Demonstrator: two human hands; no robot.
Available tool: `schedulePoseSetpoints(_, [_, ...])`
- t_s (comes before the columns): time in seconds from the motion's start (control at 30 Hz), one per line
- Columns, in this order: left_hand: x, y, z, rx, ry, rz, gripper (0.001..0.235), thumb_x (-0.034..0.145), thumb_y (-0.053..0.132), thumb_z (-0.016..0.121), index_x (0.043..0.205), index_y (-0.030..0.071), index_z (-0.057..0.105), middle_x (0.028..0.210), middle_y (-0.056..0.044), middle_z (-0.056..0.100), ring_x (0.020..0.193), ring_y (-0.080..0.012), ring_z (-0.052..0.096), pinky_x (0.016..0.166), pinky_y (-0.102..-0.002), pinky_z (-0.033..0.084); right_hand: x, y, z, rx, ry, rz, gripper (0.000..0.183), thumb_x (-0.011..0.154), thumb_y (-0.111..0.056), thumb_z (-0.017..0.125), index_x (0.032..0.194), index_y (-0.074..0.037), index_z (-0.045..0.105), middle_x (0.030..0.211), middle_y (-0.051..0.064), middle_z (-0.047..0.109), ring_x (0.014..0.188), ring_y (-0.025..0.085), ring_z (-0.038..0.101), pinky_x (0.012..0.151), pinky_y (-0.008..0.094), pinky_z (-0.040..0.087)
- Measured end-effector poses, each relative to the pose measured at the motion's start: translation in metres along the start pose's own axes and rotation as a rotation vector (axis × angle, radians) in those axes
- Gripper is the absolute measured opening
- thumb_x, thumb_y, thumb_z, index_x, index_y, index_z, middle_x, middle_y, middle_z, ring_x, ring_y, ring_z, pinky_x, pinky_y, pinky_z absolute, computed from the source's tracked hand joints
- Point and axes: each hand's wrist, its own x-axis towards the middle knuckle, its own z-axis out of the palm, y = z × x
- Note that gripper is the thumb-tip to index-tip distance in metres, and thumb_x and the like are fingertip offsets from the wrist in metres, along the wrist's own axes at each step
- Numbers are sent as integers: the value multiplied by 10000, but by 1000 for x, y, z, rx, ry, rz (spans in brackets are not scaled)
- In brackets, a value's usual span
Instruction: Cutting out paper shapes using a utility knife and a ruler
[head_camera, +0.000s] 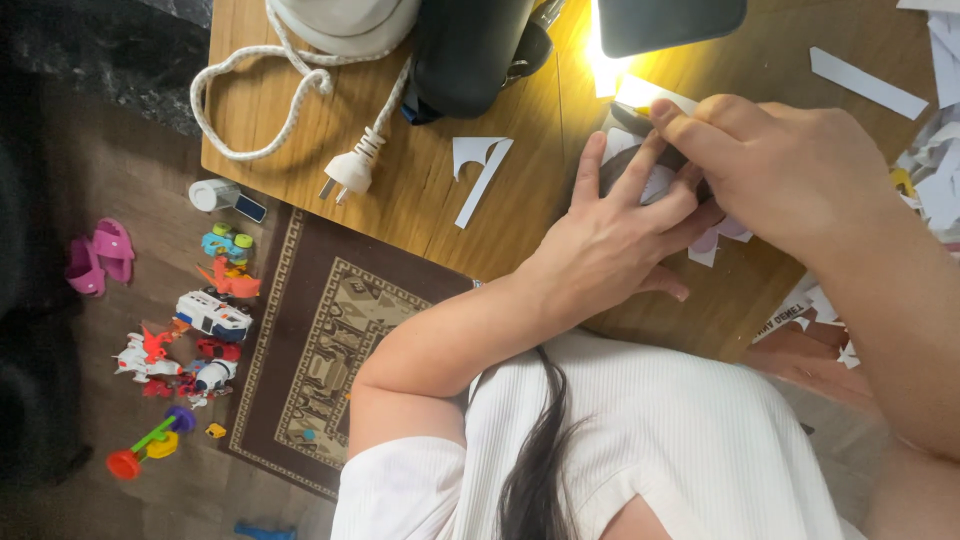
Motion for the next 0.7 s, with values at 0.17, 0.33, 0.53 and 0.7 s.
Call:
schedulePoseSetpoints(0.17, [0,-2,-1,-23,-22,8,926,764,917,761,1476,384,504,1397,34,457,1475,-357,295,1118,-717,424,2,6,-9,-104,-55,-61,858,766,-419,752,1594,-318,551,1297,-179,659,792,97,702,504,267,526])
schedulePoseSetpoints(0.33, [-1,-3,0,4,-3,16,963,752,948,765,1481,374,508,1429,45,466,1455,-328,379,1121,-693,421,-10,12,7,-85,-47,-73,811,800,-430,709,1589,-307,564,1271,-179,646,741,87,699,518,268,538])
schedulePoseSetpoints(0.53, [-1,0,0,86,-12,18,1067,742,1052,697,1524,385,409,1444,59,462,1410,-305,464,1096,-674,455,-55,29,-17,-145,-85,-74,632,928,-219,665,1548,-330,602,1351,-202,659,881,50,723,642,212,526])
schedulePoseSetpoints(0.7, [-1,1,1,24,-56,41,1037,796,1016,670,1549,352,410,1495,25,438,1436,-360,410,1087,-726,420,-144,54,23,163,-59,30,632,973,74,650,1549,-185,687,1095,-26,683,732,218,619,611,360,422])
